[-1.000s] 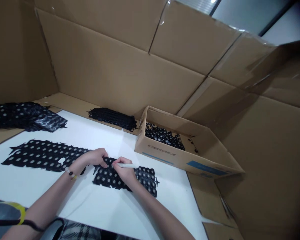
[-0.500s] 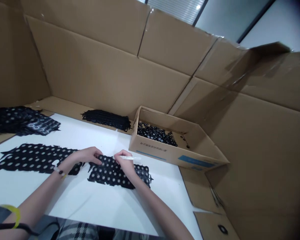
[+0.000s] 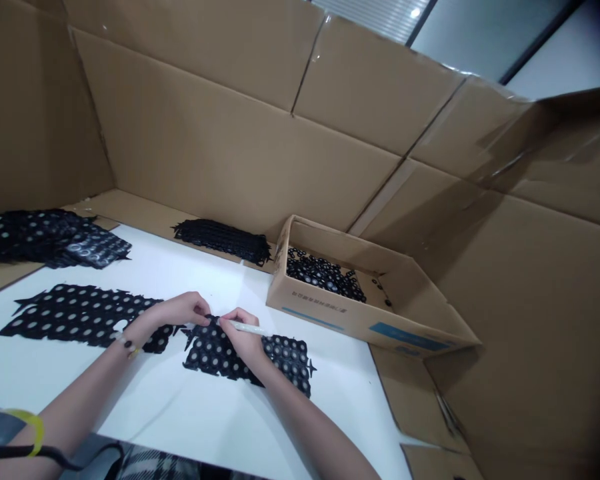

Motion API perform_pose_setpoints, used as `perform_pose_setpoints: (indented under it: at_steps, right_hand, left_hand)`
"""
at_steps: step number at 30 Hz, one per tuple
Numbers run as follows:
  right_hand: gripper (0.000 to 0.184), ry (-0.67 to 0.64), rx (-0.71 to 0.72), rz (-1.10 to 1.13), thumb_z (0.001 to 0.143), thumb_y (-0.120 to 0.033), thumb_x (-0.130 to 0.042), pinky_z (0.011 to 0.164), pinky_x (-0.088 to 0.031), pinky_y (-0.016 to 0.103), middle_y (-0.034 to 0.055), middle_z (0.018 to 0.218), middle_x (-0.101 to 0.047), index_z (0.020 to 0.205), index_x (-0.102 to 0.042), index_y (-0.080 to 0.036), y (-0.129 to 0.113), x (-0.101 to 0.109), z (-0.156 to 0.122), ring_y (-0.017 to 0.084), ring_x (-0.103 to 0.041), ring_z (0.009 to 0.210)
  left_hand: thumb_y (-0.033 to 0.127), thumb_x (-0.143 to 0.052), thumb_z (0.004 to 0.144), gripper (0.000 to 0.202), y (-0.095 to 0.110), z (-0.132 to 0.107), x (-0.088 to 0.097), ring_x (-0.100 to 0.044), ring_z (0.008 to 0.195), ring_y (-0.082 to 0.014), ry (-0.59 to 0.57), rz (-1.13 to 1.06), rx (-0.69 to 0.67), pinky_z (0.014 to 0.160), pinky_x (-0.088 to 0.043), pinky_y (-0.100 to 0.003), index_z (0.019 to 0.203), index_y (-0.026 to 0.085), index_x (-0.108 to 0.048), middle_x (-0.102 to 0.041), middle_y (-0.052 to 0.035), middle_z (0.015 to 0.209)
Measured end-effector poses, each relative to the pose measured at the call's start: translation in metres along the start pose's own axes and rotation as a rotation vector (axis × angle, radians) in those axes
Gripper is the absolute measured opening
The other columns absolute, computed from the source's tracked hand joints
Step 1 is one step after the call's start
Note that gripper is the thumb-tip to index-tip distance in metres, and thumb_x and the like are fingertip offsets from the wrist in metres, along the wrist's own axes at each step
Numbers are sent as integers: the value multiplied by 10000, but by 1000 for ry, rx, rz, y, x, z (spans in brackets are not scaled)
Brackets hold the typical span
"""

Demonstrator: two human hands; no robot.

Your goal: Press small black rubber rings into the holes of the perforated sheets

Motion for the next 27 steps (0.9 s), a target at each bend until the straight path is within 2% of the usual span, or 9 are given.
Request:
perform_pose_setpoints:
  at_steps: [9, 18, 23, 27]
  right_hand:
    - [175, 16, 4, -12, 742, -337, -617, 599, -432, 246, -1, 628, -636, 692, -668, -177, 1, 0, -1, 145, -556, 602]
    - [172, -4, -47, 21, 738, -338, -618, 612, -436, 244, -1, 647, -643, 697, -663, -176, -4, -6, -1, 151, -567, 630]
    - [180, -1, -27, -11, 751, -357, -609, 598, -428, 240, -10, 648, -633, 723, -662, -187, -5, -14, -2, 144, -560, 621]
    - [175, 41, -30, 12, 745, -342, -611, 614, -434, 251, -1, 650, -643, 689, -657, -183, -6, -8, -4, 152, -564, 626]
  left_hand:
    - [427, -614, 684, 295, -2, 1, -1, -364, 533, -112, 7, -50, 15, 520, -276, -222, 640, 136, -628, -447, 29, 540]
    - [393, -634, 651, 270, -12, 5, -6, -291, 515, -99, 46, -127, 86, 497, -212, -230, 601, 138, -562, -352, 47, 530]
    - [413, -636, 645, 295, -8, 2, -6, -279, 513, -97, 44, -141, 113, 488, -206, -233, 583, 139, -544, -341, 49, 520]
    - [447, -630, 635, 334, -1, -2, -3, -283, 511, -98, 54, -98, 125, 491, -214, -235, 542, 144, -523, -353, 47, 505]
Point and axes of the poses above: each hand's wrist, its own z-axis towards the middle knuckle, its own x-axis out of the back of the hand, y = z × x, the point moved 3 cm from there along z, towards the middle knuckle
